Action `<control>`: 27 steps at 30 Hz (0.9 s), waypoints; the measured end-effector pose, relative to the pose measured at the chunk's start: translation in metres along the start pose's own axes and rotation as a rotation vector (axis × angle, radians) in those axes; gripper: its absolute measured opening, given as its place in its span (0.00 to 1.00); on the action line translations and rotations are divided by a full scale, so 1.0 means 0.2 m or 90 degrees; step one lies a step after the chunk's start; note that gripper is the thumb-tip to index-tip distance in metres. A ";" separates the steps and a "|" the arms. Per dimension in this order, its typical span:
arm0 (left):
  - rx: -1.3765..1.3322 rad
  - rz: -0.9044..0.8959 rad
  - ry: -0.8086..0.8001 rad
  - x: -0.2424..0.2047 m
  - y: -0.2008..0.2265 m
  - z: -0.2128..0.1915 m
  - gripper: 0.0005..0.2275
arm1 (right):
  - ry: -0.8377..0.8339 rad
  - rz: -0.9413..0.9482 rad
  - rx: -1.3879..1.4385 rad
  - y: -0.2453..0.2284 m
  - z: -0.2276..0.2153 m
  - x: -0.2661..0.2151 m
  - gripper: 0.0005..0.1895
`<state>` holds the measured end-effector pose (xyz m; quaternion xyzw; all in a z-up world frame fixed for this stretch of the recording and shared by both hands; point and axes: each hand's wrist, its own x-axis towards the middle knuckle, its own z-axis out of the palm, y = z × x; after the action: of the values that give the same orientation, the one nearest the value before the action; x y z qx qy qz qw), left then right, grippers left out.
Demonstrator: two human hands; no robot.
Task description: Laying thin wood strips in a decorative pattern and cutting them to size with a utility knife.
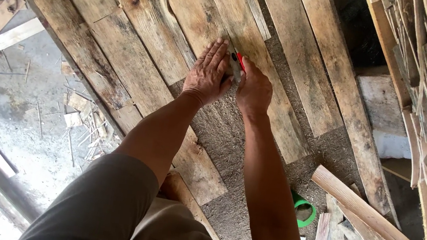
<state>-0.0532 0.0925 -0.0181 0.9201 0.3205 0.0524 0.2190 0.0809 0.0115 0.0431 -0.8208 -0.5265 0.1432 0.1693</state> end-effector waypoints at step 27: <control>0.008 0.003 -0.008 0.00 0.02 0.00 0.32 | -0.235 0.285 -0.061 0.19 -0.29 -0.59 0.13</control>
<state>-0.0506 0.0905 -0.0174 0.9225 0.3173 0.0454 0.2150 0.0891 -0.1178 0.0865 -0.8835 -0.3604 0.2991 -0.0042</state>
